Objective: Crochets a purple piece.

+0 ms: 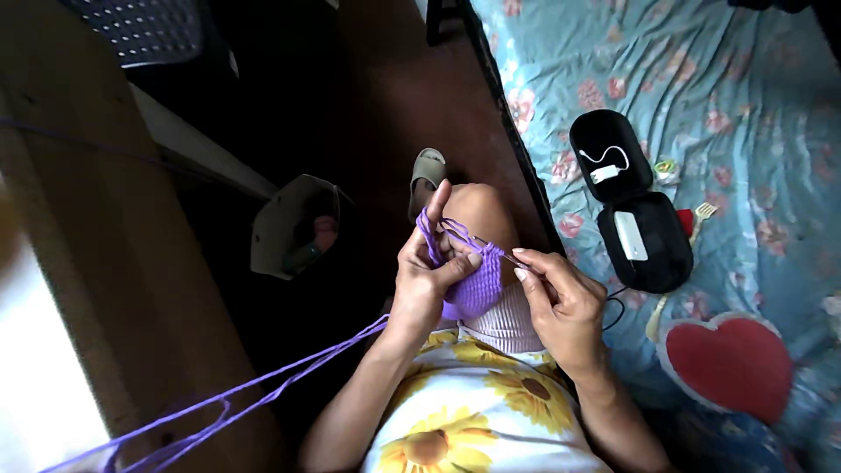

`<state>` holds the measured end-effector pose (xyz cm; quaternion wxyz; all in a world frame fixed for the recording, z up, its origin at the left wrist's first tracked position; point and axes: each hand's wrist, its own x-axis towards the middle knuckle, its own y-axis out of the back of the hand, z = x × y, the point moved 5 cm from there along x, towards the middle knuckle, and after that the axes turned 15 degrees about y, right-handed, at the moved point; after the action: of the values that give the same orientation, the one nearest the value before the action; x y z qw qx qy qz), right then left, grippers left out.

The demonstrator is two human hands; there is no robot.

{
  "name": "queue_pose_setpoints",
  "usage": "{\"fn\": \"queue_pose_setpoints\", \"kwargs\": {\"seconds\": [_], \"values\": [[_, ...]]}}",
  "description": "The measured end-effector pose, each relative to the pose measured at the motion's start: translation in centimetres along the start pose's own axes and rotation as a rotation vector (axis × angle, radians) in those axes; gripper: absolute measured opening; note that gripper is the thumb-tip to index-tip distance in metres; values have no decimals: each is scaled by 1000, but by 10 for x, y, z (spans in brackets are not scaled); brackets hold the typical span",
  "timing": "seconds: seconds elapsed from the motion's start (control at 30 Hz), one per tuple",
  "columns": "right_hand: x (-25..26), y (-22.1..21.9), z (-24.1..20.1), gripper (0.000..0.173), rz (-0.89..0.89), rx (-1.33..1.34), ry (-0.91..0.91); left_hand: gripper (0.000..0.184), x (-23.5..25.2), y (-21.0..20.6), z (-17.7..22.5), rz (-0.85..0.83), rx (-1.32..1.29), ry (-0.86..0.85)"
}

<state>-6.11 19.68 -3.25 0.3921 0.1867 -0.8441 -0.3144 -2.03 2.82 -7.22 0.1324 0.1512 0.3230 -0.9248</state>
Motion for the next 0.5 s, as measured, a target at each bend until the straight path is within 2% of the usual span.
{"fn": "queue_pose_setpoints", "kwargs": {"seconds": [0.2, 0.33, 0.5], "values": [[-1, -1, 1, 17, 2, 26, -4, 96, 1, 0, 1, 26, 63, -22], [-1, -1, 2, 16, -8, 32, -8, 99, 0, 0, 3, 25, 95, -84], [-2, 0, 2, 16, -16, 26, -24, 100, -2, 2, 4, 101, 119, -194]]}}
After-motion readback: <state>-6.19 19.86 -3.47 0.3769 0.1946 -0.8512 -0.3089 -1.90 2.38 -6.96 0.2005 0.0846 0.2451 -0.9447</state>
